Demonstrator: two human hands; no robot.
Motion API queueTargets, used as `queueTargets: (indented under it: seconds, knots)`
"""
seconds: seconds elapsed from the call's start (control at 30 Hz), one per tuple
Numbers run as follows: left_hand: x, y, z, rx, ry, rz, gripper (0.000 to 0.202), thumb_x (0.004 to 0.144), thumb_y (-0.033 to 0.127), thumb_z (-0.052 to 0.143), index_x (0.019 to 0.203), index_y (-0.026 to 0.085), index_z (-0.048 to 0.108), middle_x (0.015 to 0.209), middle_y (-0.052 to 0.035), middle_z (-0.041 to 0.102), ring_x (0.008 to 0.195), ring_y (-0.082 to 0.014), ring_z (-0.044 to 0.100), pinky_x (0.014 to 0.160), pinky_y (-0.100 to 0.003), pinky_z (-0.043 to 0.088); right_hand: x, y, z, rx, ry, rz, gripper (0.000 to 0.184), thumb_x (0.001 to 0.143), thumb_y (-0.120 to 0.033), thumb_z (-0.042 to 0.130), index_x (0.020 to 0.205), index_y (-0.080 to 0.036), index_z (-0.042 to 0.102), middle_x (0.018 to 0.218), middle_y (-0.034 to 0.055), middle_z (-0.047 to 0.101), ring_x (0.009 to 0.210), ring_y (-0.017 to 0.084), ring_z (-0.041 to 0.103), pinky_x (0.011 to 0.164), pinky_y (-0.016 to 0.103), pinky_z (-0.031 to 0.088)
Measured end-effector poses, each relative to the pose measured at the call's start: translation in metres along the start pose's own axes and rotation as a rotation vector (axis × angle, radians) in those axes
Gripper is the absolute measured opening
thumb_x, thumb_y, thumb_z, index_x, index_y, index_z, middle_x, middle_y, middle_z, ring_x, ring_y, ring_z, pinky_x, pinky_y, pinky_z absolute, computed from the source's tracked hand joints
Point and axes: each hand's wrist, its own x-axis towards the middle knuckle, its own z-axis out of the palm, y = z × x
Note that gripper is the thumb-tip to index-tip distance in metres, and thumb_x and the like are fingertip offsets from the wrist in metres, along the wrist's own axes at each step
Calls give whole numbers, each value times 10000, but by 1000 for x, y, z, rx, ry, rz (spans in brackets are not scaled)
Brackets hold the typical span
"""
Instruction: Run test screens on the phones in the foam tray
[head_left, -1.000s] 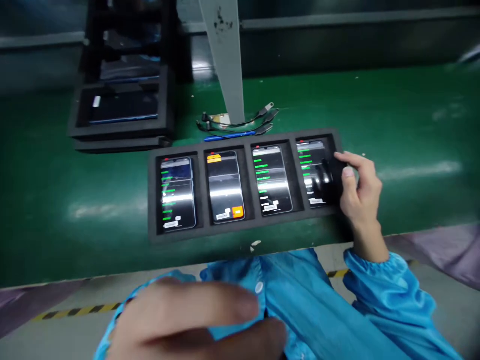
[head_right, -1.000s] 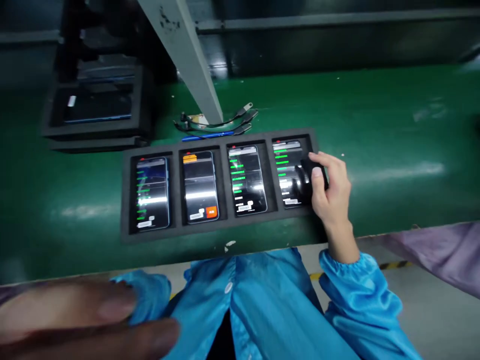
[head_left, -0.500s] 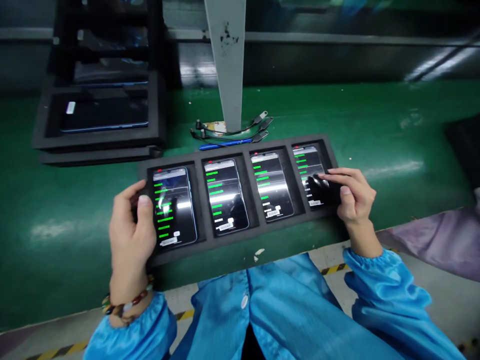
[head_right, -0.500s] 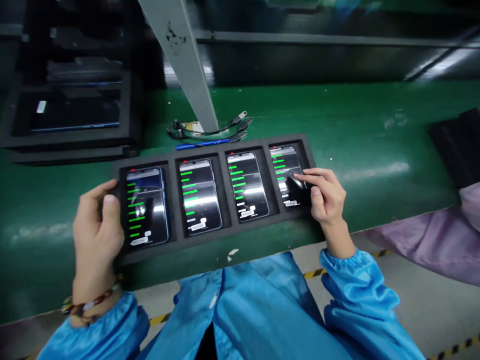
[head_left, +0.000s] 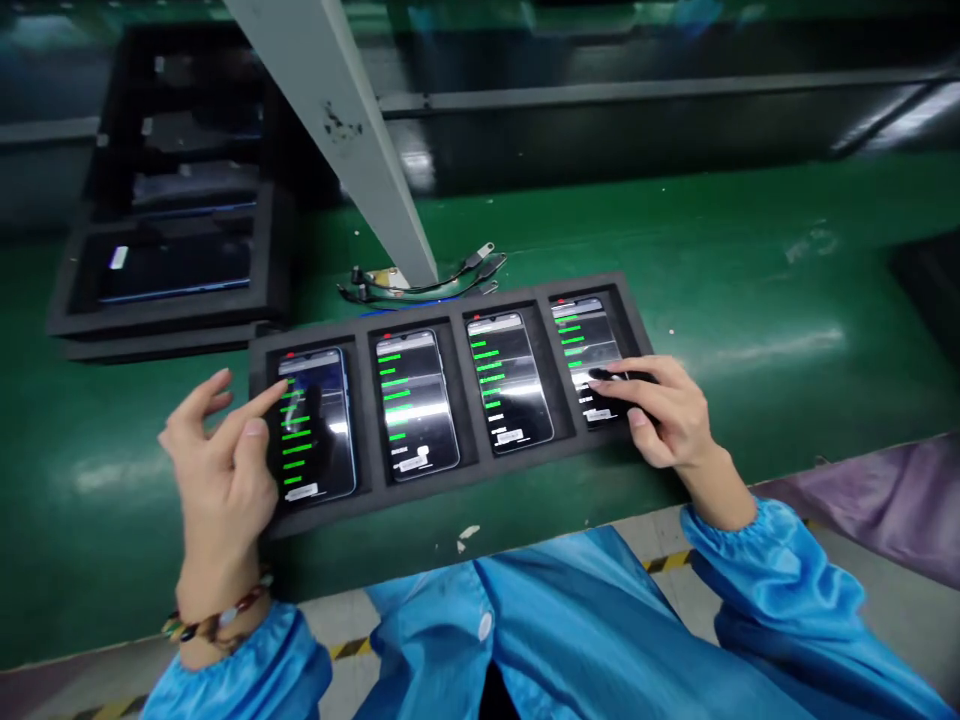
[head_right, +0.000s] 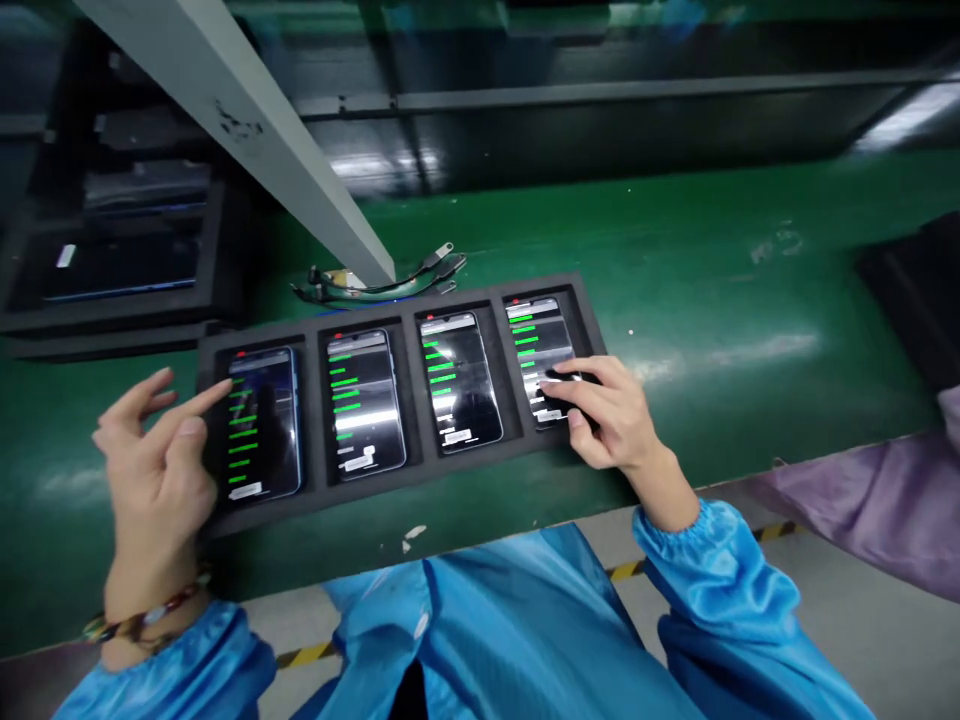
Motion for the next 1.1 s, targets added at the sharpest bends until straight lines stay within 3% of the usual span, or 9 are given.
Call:
queueTargets:
  seconds: [0.13,0.23,0.33,0.43,0.6,0.7,0.87,0.97,1.1]
  knots:
    - [-3,-6,0,0,1,-21,413,1102,530,545,1427,455,787,1713,18,564,1522,-399,569,1359,-709,374,5,-7,-2,-31,-62,28,375,1020,-394,527,1154,-289,861,1079,56,894,1129,340,834,935,540,601]
    - [-5,-11,0,-36,-3,-15,421,1106,502,559,1478,459,752,1724,34,553,1580,-370,530,1372,-648,402,14,-26,4,34,-51,-35,400,999,-299,529,1281,-300,812,1108,30,900,1164,343,831,976,558,583]
    - [-6,-12,0,-48,19,-17,433,1089,487,608,1504,460,730,1718,35,562,1581,-358,535,1371,-620,422,24,-46,14,144,-133,-123,512,934,-216,563,1412,-269,739,1241,25,886,1238,338,811,1007,556,580]
    - [-7,-10,0,-38,16,-29,431,1100,488,600,1497,395,740,1718,4,564,1561,-354,554,1374,-620,425,29,-56,21,185,-217,-159,584,906,-187,591,1474,-261,703,1273,26,879,1270,341,801,1009,550,583]
    - [-9,-10,1,-194,-4,-153,483,1115,491,602,1544,287,683,1700,-67,577,1499,-325,616,1328,-565,491,42,-72,31,210,-200,-143,590,929,-188,577,1506,-237,691,1255,52,882,1272,364,787,996,568,572]
    - [-11,-16,4,-277,7,-231,573,1119,505,589,1648,287,550,1686,-96,601,1371,-292,715,1243,-528,580,56,-96,49,257,-240,-155,588,939,-165,567,1514,-221,673,1322,55,863,1339,355,752,1046,571,566]
    - [-15,-18,4,-302,-1,-225,559,1103,524,587,1626,329,550,1713,-111,567,1395,-286,715,1262,-510,580,73,-133,81,314,-318,-179,606,964,-126,528,1553,-234,622,1355,40,852,1386,341,722,1105,568,549]
    - [-16,-16,0,-251,10,-194,529,1110,526,552,1608,350,565,1766,-114,476,1449,-293,675,1282,-532,568,77,-140,90,248,-358,-110,582,993,-137,523,1561,-238,604,1393,48,835,1440,361,674,1109,573,532]
    - [-19,-16,-2,-254,-3,-134,515,1122,492,532,1618,357,561,1756,-110,475,1487,-314,645,1283,-552,566,77,-139,91,171,-372,-25,571,1029,-172,517,1590,-262,569,1459,54,803,1503,382,615,1108,586,507]
